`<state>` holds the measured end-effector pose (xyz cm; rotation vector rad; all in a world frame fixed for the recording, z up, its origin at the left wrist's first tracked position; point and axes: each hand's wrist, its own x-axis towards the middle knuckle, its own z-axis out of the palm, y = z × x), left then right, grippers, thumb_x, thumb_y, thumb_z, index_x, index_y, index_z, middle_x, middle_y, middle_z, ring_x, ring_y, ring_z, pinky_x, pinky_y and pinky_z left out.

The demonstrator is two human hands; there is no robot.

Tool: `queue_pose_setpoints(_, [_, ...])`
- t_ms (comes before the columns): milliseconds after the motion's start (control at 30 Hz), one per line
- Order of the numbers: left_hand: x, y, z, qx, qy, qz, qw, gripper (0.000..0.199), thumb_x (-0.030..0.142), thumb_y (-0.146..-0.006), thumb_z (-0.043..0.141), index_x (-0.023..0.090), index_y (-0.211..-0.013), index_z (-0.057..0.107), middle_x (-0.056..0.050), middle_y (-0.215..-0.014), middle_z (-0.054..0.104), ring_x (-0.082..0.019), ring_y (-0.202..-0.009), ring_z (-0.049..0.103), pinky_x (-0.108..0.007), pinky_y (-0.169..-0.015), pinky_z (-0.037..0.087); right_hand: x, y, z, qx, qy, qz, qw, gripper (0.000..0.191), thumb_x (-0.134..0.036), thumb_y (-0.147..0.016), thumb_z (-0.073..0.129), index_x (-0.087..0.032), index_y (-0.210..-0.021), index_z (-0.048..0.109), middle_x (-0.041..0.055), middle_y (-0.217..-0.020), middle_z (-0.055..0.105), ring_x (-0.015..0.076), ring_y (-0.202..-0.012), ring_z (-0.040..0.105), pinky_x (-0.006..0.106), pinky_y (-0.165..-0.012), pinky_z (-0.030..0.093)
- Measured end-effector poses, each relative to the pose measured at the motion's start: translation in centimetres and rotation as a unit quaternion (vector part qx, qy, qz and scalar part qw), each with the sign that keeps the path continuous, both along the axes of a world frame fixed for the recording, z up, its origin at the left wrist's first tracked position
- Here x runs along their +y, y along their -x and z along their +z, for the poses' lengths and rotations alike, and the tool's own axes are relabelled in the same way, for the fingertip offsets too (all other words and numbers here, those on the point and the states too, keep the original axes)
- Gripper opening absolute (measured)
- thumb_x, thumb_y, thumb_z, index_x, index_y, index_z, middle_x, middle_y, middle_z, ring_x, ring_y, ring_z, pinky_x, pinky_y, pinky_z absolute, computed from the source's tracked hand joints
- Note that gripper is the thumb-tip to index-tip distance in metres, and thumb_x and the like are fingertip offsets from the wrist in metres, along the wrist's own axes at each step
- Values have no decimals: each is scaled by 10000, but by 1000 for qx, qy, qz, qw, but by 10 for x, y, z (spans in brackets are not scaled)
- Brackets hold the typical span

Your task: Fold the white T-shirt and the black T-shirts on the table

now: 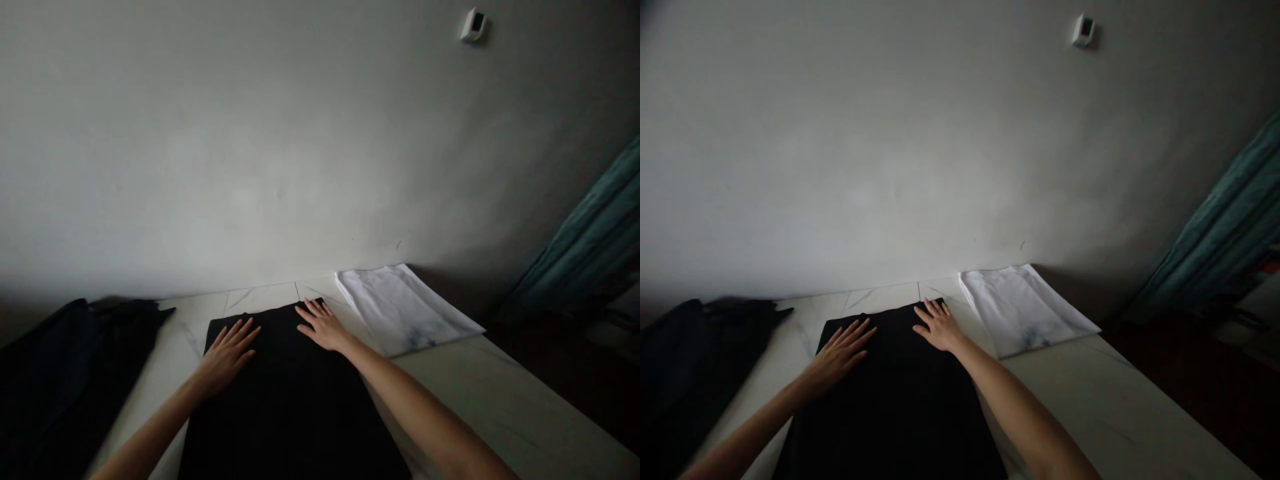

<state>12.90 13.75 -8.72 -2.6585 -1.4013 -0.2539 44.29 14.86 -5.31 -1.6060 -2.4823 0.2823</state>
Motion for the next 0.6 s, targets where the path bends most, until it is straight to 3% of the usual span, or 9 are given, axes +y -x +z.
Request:
queue_pose_setpoints(100, [1,10,10,6,-15,75,997,492,411,-992,304,322,-1474,357,-68,-1571,335,-324,-1448,291,-583,-1129,292,-2,-8,9,-28,21,-95,995,680,-583,-998,246,-180,-1545,250,152,-1610,131,308,-1491,109,559,-1181,80])
queue_pose_setpoints(200, [-29,-12,16,7,-35,105,994,506,384,-987,324,261,-1475,375,-121,-1561,344,-347,-1448,282,-619,-1113,291,-33,7,12,-26,-2,-110,994,765,-620,-977,274,-94,-1533,267,203,-1598,137,350,-1487,81,588,-1173,43])
queue_pose_setpoints(400, [-136,-64,3,-3,-14,-5,1000,542,479,-980,350,330,-1498,291,-76,-1560,357,-304,-1426,350,-562,-1094,378,-138,35,3,33,6,16,999,750,-649,-963,282,-157,-1529,296,169,-1599,177,296,-1489,142,588,-1179,67])
queue_pose_setpoints(600, [-204,-52,-2,-17,-61,-45,997,609,452,-952,438,400,-1509,196,-47,-1597,272,-316,-1425,351,-539,-1085,403,-218,19,-2,49,0,5,999,729,-618,-948,399,-234,-1547,244,110,-1619,101,295,-1494,102,583,-1185,104])
